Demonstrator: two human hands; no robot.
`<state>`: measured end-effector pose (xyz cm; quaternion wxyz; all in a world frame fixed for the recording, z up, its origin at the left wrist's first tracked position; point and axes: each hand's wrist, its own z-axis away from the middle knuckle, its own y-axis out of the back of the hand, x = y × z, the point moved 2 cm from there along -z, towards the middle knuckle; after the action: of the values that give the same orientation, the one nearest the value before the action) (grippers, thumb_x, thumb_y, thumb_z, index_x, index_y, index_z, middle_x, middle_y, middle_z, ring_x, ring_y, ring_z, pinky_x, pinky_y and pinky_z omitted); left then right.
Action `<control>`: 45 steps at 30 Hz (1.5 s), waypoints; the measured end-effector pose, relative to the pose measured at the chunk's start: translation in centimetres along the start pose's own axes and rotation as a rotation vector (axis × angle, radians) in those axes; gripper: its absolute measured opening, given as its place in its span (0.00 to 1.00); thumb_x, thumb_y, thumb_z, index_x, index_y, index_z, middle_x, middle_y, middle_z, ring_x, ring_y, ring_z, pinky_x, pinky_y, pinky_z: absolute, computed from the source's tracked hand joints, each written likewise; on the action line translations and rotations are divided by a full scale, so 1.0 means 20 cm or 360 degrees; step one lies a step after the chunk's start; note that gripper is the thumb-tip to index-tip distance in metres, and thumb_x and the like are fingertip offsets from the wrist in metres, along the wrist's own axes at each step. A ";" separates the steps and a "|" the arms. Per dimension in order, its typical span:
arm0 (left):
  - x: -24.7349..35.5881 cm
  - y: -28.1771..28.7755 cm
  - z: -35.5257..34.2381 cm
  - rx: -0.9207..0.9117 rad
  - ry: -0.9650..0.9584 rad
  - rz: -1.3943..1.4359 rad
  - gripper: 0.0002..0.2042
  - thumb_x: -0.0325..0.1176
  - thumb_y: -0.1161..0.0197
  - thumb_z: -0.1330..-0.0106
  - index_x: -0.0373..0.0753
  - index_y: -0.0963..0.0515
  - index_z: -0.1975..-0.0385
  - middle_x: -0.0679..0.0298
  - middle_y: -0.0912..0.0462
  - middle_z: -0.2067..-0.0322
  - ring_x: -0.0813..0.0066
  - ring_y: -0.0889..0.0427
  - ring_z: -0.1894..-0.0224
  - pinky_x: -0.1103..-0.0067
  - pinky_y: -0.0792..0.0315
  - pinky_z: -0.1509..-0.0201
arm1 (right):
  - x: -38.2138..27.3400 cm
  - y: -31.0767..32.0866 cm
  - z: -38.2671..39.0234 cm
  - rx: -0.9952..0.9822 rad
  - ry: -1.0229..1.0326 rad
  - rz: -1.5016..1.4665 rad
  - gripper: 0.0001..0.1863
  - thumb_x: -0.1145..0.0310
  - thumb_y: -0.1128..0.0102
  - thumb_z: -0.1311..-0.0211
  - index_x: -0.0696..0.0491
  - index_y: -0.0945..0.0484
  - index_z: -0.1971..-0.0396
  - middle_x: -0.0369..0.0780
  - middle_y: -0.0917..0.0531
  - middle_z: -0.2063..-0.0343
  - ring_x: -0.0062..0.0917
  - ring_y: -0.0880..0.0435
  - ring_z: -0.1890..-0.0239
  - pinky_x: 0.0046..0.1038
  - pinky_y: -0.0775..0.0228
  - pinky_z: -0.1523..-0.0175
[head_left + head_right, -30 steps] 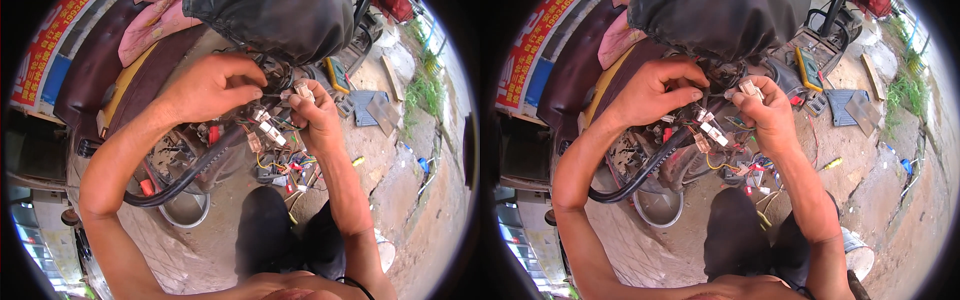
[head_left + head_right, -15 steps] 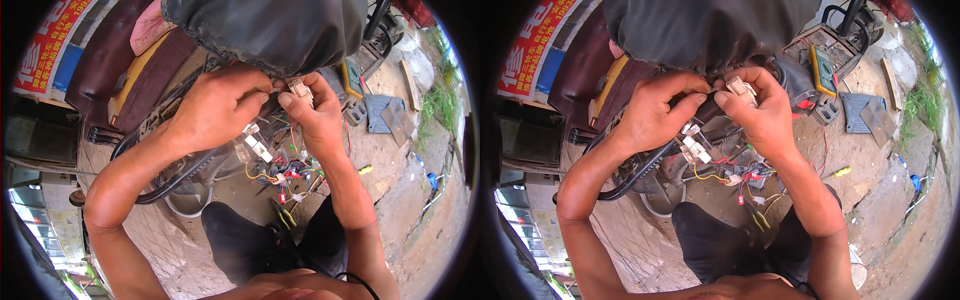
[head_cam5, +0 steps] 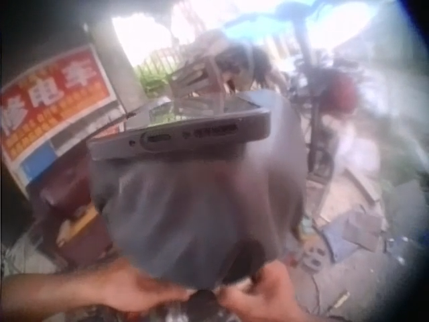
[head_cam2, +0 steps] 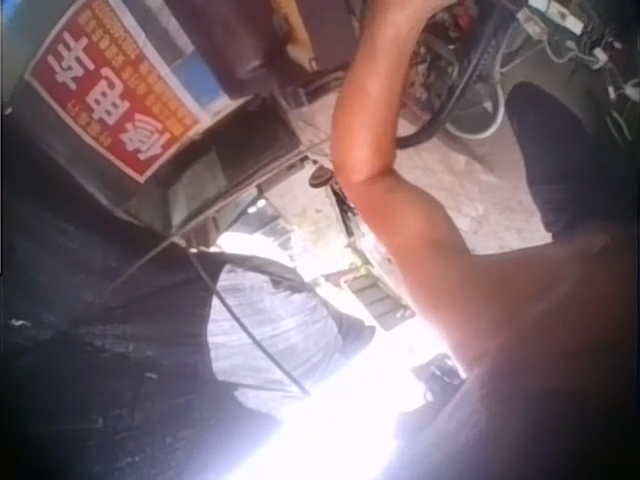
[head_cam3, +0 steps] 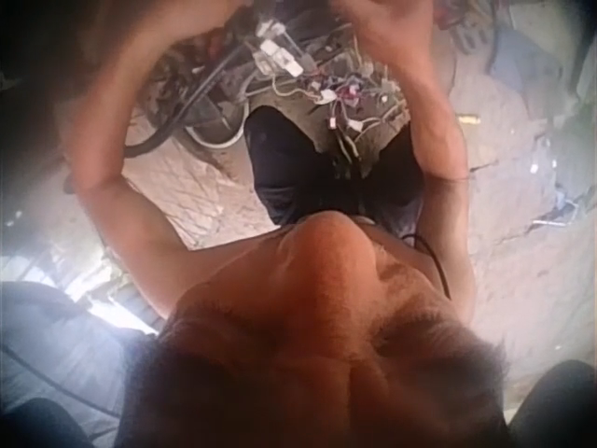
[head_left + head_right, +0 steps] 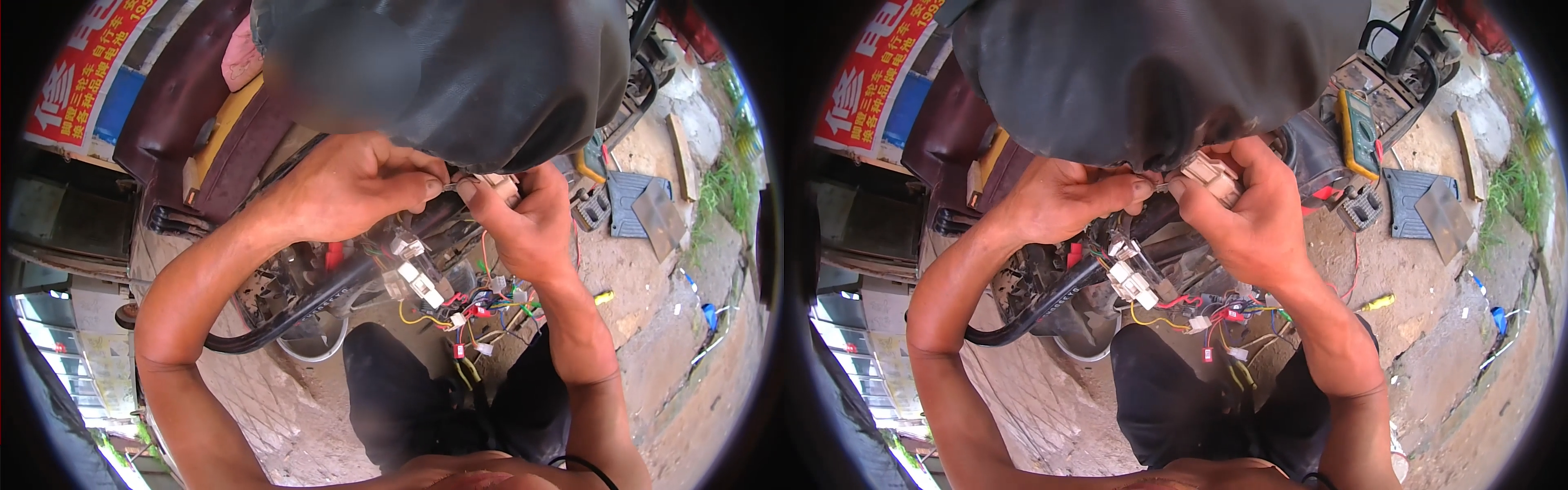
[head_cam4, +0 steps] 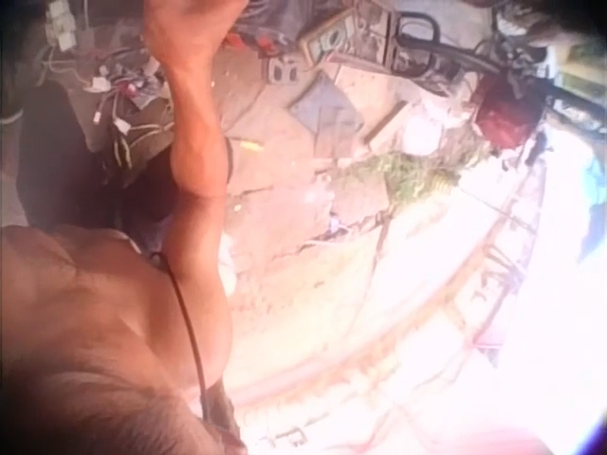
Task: The person connects and disconnects electrical wire harnesses on a scooter, probing the terminal pins with a probe and securing wires into the plastic connector housings by hand.
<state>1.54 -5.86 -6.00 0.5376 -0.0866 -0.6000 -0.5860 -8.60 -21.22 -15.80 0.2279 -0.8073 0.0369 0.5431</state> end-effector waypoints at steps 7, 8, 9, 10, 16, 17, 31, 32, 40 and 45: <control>0.03 0.02 -0.01 -0.0006 -0.0080 -0.0046 0.13 0.37 0.41 0.30 0.34 0.16 0.57 0.69 0.18 0.76 0.87 0.24 0.73 0.82 0.29 0.67 | -0.01 0.03 -0.03 -0.0102 -0.0099 0.0144 0.15 0.71 0.33 0.41 0.61 0.22 0.57 0.34 0.17 0.66 0.13 0.24 0.65 0.20 0.29 0.59; 0.04 0.02 -0.01 -0.0054 -0.0076 -0.0046 0.13 0.37 0.42 0.29 0.33 0.16 0.59 0.69 0.18 0.77 0.86 0.24 0.73 0.82 0.30 0.68 | -0.01 0.03 -0.03 -0.0104 -0.0105 0.0144 0.15 0.71 0.33 0.41 0.61 0.22 0.57 0.34 0.17 0.66 0.13 0.24 0.65 0.20 0.29 0.59; 0.04 0.03 0.00 -0.0053 -0.0076 -0.0044 0.13 0.37 0.42 0.29 0.33 0.16 0.59 0.69 0.18 0.77 0.86 0.24 0.73 0.82 0.30 0.68 | -0.02 0.02 -0.03 -0.0111 -0.0071 0.0088 0.14 0.71 0.33 0.40 0.61 0.22 0.57 0.34 0.17 0.67 0.13 0.24 0.65 0.20 0.29 0.59; 0.04 0.03 0.00 -0.0062 -0.0087 -0.0024 0.13 0.36 0.42 0.29 0.33 0.16 0.60 0.69 0.19 0.77 0.86 0.25 0.73 0.82 0.31 0.69 | -0.02 0.01 -0.03 -0.0118 -0.0037 0.0032 0.14 0.71 0.33 0.39 0.62 0.22 0.57 0.34 0.17 0.67 0.13 0.24 0.65 0.20 0.29 0.59; 0.04 0.04 -0.01 -0.0112 -0.0069 0.0060 0.13 0.36 0.44 0.29 0.34 0.17 0.63 0.72 0.23 0.78 0.87 0.29 0.75 0.83 0.36 0.72 | -0.01 0.02 -0.03 -0.0088 0.0017 0.0093 0.16 0.69 0.32 0.38 0.62 0.22 0.56 0.34 0.17 0.66 0.14 0.23 0.64 0.20 0.29 0.58; 0.04 0.04 -0.01 -0.0116 -0.0059 0.0077 0.13 0.37 0.44 0.29 0.34 0.17 0.63 0.72 0.23 0.78 0.87 0.30 0.76 0.83 0.36 0.72 | -0.01 0.02 -0.03 -0.0087 0.0019 0.0096 0.16 0.69 0.32 0.38 0.62 0.22 0.56 0.34 0.17 0.66 0.14 0.23 0.64 0.20 0.29 0.58; 0.01 -0.01 -0.01 -0.0173 0.0006 0.0075 0.10 0.34 0.42 0.27 0.35 0.17 0.59 0.73 0.21 0.75 0.88 0.28 0.74 0.84 0.34 0.71 | -0.04 0.01 0.02 0.0006 -0.0162 0.0225 0.14 0.71 0.33 0.42 0.63 0.22 0.61 0.37 0.18 0.69 0.16 0.23 0.65 0.22 0.29 0.60; -0.03 -0.01 -0.02 -0.0136 0.0024 0.0043 0.08 0.32 0.41 0.28 0.35 0.17 0.59 0.73 0.21 0.74 0.88 0.28 0.73 0.85 0.34 0.70 | -0.03 0.01 0.00 -0.0044 -0.0199 0.0211 0.15 0.69 0.32 0.42 0.64 0.22 0.62 0.37 0.18 0.71 0.17 0.22 0.67 0.23 0.28 0.61; -0.15 0.06 -0.01 0.0102 -0.0336 -0.0278 0.09 0.32 0.40 0.28 0.34 0.21 0.55 0.74 0.21 0.66 0.89 0.29 0.69 0.87 0.37 0.66 | -0.03 0.01 -0.03 -0.0200 0.0010 0.0060 0.13 0.72 0.33 0.37 0.60 0.22 0.55 0.32 0.19 0.68 0.11 0.24 0.67 0.16 0.31 0.63; -0.15 0.04 -0.03 0.0095 -0.0304 -0.0386 0.10 0.33 0.42 0.27 0.35 0.21 0.53 0.73 0.22 0.66 0.89 0.32 0.69 0.87 0.39 0.66 | -0.12 0.16 0.01 -0.0139 -0.0280 -0.0077 0.15 0.69 0.31 0.37 0.58 0.22 0.53 0.33 0.17 0.69 0.10 0.23 0.73 0.14 0.31 0.69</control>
<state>3.72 -4.56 -7.86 0.4056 -0.0528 -0.6717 -0.6177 -10.76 -24.53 -14.78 0.2080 -0.7663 -0.0266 0.6073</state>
